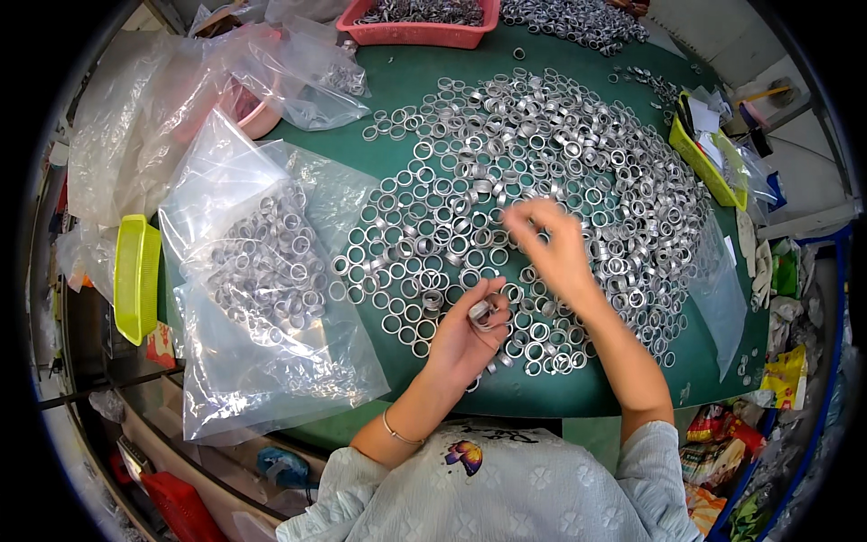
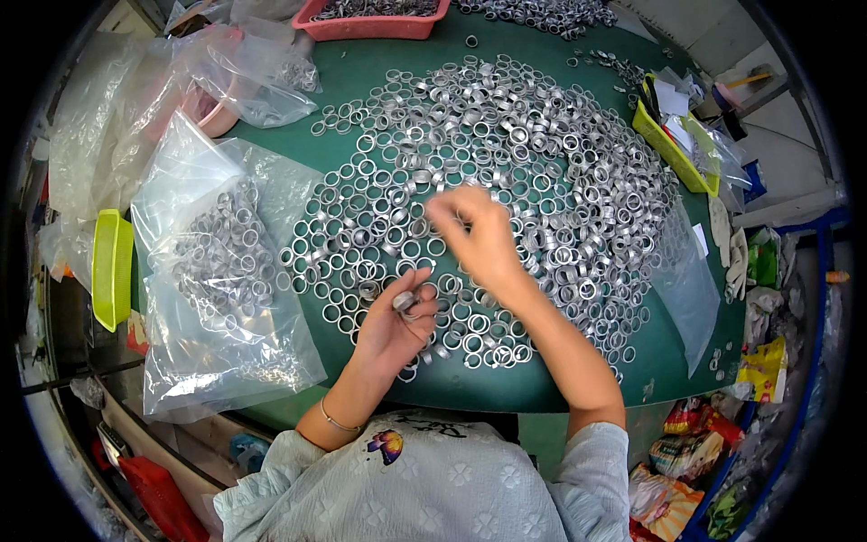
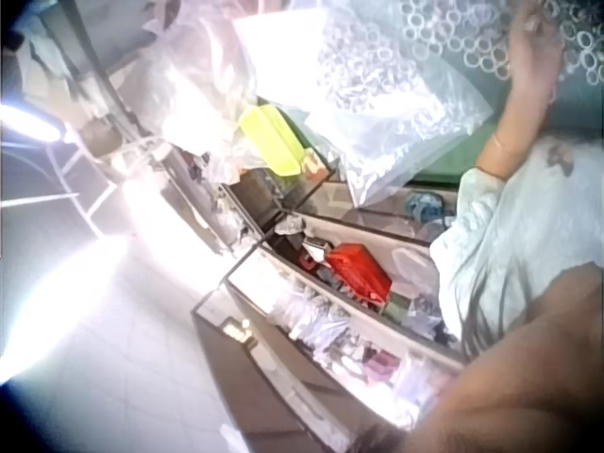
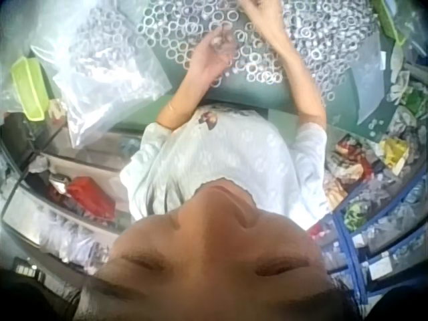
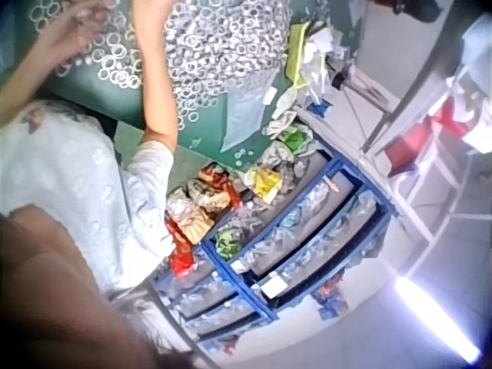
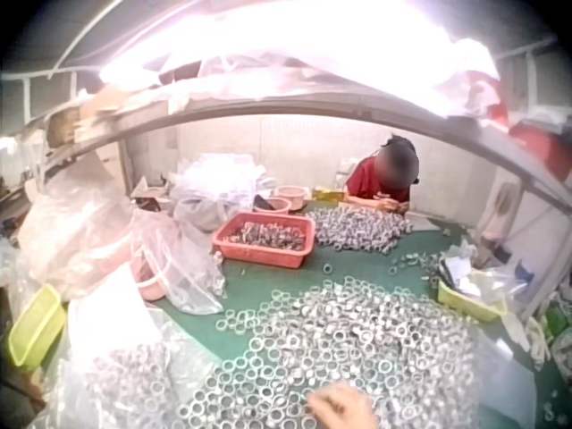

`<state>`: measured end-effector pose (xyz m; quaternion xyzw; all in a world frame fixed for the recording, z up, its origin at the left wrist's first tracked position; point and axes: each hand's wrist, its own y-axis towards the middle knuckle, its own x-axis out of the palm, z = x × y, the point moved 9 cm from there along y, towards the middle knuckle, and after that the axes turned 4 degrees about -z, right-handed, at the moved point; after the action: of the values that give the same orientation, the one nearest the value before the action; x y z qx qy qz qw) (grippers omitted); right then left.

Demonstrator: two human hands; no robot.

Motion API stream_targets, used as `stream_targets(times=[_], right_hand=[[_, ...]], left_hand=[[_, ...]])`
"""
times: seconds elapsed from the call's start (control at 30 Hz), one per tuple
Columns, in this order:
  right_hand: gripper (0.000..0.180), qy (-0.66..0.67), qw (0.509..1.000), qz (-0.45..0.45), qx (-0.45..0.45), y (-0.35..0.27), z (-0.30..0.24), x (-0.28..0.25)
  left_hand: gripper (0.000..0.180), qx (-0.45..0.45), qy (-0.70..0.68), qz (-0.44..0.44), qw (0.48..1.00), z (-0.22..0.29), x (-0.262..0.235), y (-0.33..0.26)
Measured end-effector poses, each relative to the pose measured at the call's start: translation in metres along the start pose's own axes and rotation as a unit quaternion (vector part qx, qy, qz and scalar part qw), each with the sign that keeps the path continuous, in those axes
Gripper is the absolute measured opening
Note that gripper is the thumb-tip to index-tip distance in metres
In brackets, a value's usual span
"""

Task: The person picks up small metal rings from a pile on a green table and places them into plastic bags.

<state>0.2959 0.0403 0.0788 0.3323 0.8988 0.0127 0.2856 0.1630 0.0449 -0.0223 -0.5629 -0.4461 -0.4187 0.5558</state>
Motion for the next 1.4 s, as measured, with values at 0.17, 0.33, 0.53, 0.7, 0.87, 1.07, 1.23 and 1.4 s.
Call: stream_targets(times=[0.17, 0.33, 0.53, 0.7, 0.87, 1.07, 1.23, 1.4], right_hand=[[0.042, -0.273, 0.960, 0.002, -0.057, 0.044, 0.053, 0.013], [0.033, -0.318, 0.942, -0.106, -0.022, 0.036, 0.048, 0.021], [0.016, -0.232, 0.972, 0.001, -0.039, 0.053, 0.055, -0.002], [0.012, -0.240, 0.969, 0.021, -0.050, 0.068, 0.055, 0.010], [0.012, 0.001, 0.991, -0.111, -0.072, 0.045, 0.018, 0.002], [0.019, -0.041, 0.994, -0.088, 0.040, 0.069, 0.033, 0.014], [0.013, -0.273, 0.958, -0.021, -0.081, 0.087, 0.045, 0.034], [0.007, -0.128, 0.992, 0.002, -0.001, 0.074, 0.057, 0.005]], left_hand=[[0.028, 0.003, 0.053, 0.017, 0.998, 0.002, 0.012, 0.022], [0.030, 0.069, 0.092, 0.138, 0.984, 0.023, 0.017, 0.028], [0.023, 0.013, 0.026, 0.046, 0.999, 0.012, 0.011, 0.033], [0.033, 0.031, 0.033, 0.064, 0.997, 0.021, -0.003, 0.032], [0.043, 0.079, 0.074, 0.102, 0.989, 0.033, 0.015, 0.026], [0.036, 0.020, 0.021, -0.088, 0.996, 0.026, -0.001, 0.034], [0.032, -0.002, 0.015, 0.005, 1.000, 0.025, 0.009, 0.030], [0.038, 0.032, 0.009, 0.029, 0.999, 0.032, 0.011, 0.027]])
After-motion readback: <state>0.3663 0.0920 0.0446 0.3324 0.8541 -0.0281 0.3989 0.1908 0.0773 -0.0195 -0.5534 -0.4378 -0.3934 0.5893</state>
